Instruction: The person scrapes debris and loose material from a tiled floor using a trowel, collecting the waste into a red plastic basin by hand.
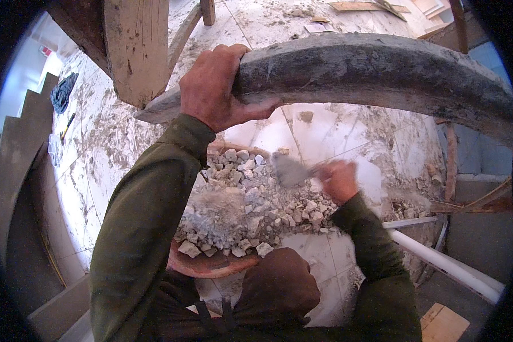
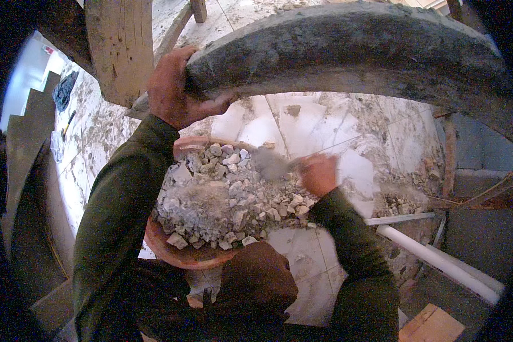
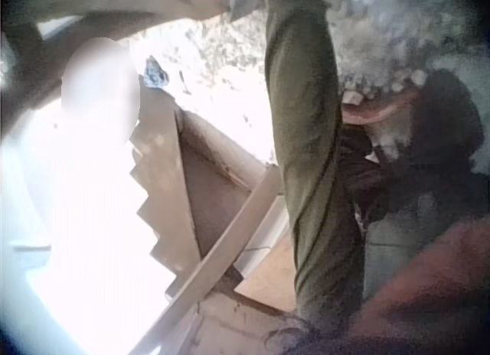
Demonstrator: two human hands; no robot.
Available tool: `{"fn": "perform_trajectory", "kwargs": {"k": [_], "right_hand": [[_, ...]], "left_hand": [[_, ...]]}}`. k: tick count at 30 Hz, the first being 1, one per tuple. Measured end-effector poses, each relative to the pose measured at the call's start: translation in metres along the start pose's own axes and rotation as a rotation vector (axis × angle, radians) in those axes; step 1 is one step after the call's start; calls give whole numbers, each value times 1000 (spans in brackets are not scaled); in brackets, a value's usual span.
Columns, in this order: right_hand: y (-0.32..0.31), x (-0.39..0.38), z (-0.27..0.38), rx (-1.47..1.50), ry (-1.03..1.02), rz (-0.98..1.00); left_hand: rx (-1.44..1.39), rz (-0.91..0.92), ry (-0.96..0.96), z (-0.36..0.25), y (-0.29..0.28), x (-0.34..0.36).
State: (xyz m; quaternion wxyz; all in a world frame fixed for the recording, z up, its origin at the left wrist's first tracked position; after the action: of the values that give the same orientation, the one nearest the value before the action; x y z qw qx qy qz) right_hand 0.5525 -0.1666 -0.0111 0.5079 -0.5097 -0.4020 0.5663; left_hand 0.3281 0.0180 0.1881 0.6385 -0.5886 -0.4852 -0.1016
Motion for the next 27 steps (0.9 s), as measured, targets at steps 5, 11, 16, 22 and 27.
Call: {"fn": "perform_trajectory", "kwargs": {"k": [5,11,16,22,27], "right_hand": [[18,21,-141,-158,254,329],[136,26,-63,-49,-107,331],[99,1,-33,121,28,430],[20,-14,16,103,-45,174],[-39,1,82,36,-252,-173]], "left_hand": [[-13,0,-19,-1,-1,3],[10,41,-19,1,-3,-1],[-29,37,-14,0,4,3],[-7,65,-80,1,3,1],[-73,6,-25,2,0,-1]]}}
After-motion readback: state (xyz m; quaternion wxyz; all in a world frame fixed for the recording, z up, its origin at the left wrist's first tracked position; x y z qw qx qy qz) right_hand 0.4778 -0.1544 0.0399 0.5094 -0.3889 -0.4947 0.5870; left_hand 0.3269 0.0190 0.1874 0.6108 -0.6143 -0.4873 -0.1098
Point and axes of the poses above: each hand's wrist, its own x-axis towards the middle knuckle, its own y-axis out of the palm, z = x × y, the point moved 4 cm from there along x, towards the middle knuckle, and after that the axes turned 1 degree about -y, right-handed, at the moved point
